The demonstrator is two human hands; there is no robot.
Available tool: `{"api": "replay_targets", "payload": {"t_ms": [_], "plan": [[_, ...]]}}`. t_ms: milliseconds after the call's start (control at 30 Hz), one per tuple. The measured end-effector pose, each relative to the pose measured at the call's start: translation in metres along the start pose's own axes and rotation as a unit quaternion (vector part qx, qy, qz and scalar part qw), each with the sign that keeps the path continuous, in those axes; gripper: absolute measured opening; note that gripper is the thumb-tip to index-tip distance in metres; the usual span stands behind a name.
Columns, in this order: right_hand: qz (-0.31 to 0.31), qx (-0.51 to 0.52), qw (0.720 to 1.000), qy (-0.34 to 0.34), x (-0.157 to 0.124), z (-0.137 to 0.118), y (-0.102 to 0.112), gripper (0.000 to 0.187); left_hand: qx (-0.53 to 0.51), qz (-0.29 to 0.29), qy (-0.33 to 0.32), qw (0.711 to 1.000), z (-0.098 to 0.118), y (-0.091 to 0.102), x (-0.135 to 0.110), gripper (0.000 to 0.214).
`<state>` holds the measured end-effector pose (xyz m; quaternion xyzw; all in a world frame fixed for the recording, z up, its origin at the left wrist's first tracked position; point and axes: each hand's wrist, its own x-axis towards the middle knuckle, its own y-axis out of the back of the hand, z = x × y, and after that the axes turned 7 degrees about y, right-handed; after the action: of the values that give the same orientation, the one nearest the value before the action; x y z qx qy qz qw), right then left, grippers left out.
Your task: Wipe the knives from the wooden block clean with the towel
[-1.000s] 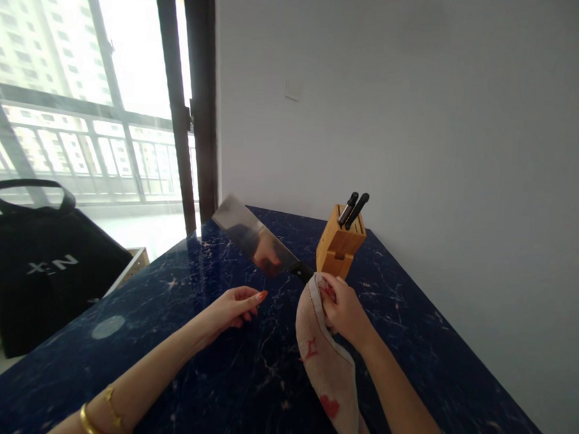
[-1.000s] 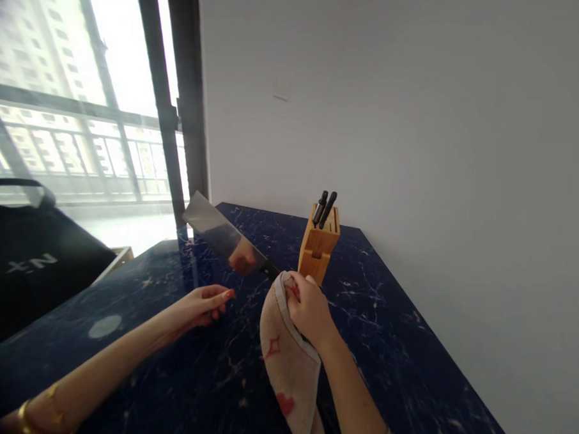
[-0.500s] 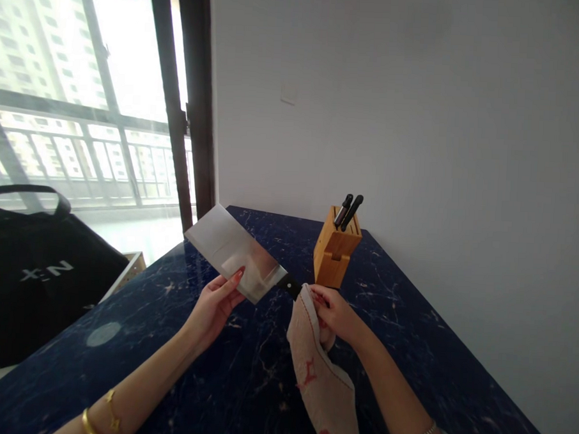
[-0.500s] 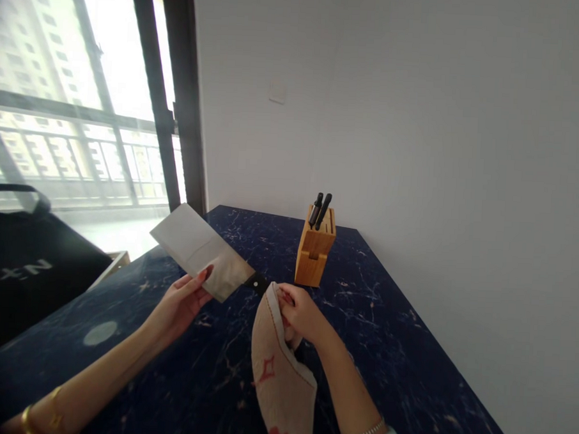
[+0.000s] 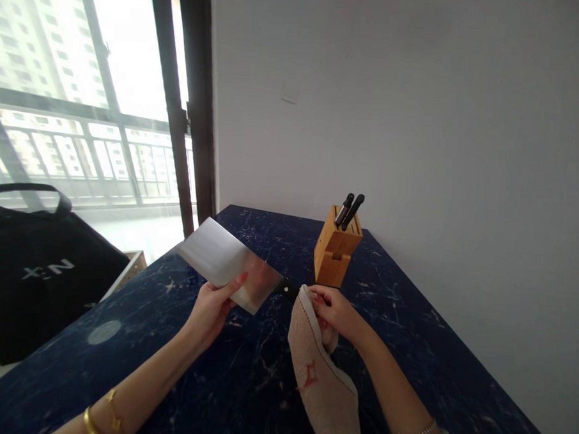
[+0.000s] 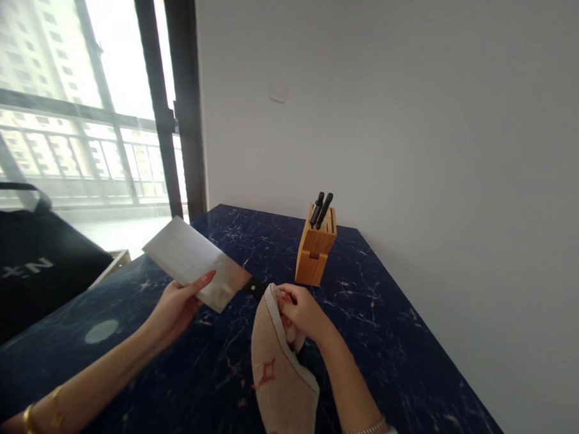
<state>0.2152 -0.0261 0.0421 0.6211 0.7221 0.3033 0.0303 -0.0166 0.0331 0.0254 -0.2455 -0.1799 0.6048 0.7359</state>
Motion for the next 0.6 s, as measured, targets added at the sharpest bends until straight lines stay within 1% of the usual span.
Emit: {"api": "replay_targets", "payload": {"t_ms": [133,233,300,367,433,467,533,600], "plan": [[0.04,-0.03,0.999,-0.011,0.0,0.0,-0.002,0.022,-0.011,0.028,-0.014,0.999,-0.004,0.002,0.002,0.03],[0.068,-0.081,0.994,-0.017,0.001,-0.001,-0.002,0.021,-0.013,0.031,-0.008,0.999,-0.005,0.003,0.002,0.029],[0.103,-0.13,0.986,-0.007,0.001,-0.003,-0.004,0.017,-0.016,0.033,-0.002,0.999,-0.005,0.002,0.001,0.028],[0.148,-0.181,0.972,0.018,0.002,-0.007,-0.007,0.012,-0.017,0.039,-0.002,0.999,-0.004,0.0,-0.001,0.029],[0.184,-0.216,0.958,0.046,0.003,-0.011,-0.015,0.01,-0.012,0.045,-0.005,0.999,-0.003,-0.003,-0.003,0.031],[0.192,-0.225,0.954,0.057,0.003,-0.014,-0.019,0.011,-0.008,0.046,-0.004,0.999,-0.003,-0.004,-0.005,0.031],[0.194,-0.232,0.95,0.073,0.003,-0.018,-0.031,0.02,0.002,0.045,0.0,0.999,-0.003,-0.007,-0.007,0.03],[0.2,-0.232,0.949,0.074,0.002,-0.021,-0.042,0.025,0.007,0.041,0.003,0.999,-0.004,-0.009,-0.009,0.03]]}}
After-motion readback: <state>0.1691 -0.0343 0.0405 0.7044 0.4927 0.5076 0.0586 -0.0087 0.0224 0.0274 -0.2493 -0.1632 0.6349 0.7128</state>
